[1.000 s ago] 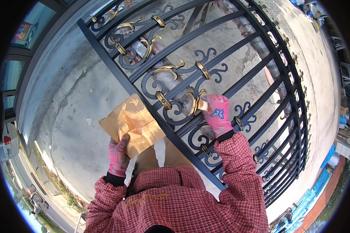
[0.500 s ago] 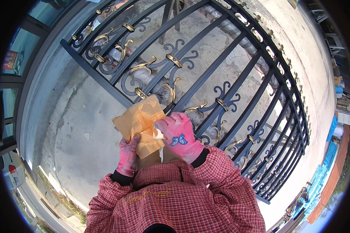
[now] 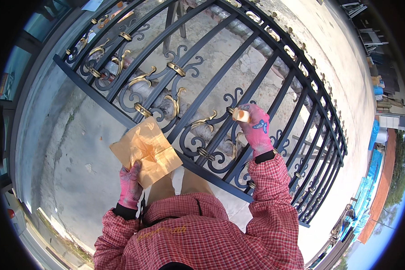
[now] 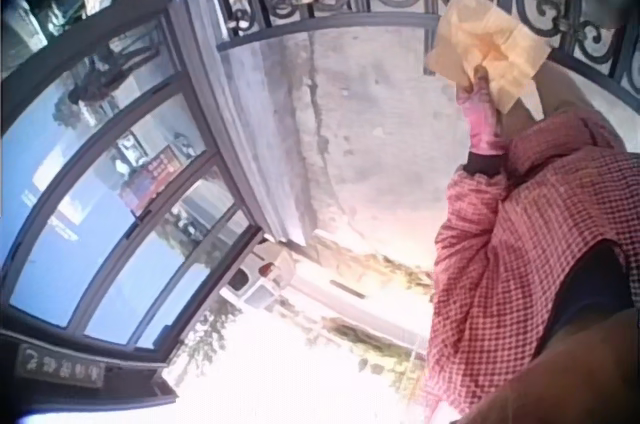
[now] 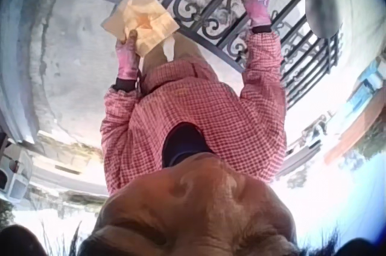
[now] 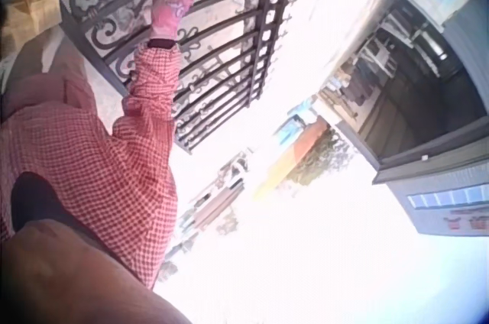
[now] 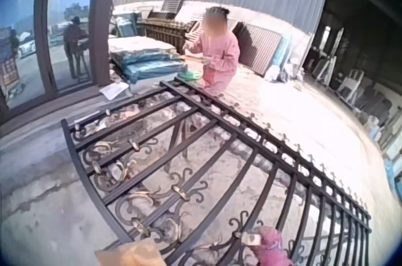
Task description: The person applies gold paint to the ornamental scrollwork of a black metal gate using a small brush. They hold a paper palette in the left hand and repeatedly dip the brush into a small container to reload paint while working on the gate's decorative elements.
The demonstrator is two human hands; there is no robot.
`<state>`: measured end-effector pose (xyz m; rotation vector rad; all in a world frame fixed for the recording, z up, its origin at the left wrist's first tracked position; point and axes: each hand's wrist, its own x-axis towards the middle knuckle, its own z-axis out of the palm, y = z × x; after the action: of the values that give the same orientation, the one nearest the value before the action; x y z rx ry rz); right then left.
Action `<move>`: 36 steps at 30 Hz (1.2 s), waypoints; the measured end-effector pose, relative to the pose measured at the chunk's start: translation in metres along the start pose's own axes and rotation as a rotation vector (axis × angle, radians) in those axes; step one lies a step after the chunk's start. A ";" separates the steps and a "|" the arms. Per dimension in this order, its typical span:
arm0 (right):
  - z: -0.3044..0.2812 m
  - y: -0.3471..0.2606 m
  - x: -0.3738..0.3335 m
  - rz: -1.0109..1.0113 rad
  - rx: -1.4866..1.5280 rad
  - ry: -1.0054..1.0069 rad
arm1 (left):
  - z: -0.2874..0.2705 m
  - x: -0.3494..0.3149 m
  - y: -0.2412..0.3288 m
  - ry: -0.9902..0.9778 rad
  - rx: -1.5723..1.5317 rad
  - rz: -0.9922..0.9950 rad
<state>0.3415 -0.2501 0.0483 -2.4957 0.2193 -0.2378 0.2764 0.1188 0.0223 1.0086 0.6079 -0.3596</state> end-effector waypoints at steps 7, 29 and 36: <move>0.021 0.049 0.049 -0.133 -0.238 -0.356 | 0.011 -0.001 -0.023 0.124 -0.002 0.010; 0.024 0.055 0.081 -0.342 -0.274 -0.532 | 0.036 -0.002 -0.040 0.173 -0.005 0.009; 0.013 0.075 0.066 -0.384 -0.128 -0.435 | 0.042 -0.001 -0.038 0.177 0.007 -0.015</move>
<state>0.4003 -0.3168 0.0010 -2.6248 -0.4377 0.1730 0.2679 0.0635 0.0141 1.0504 0.7746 -0.2870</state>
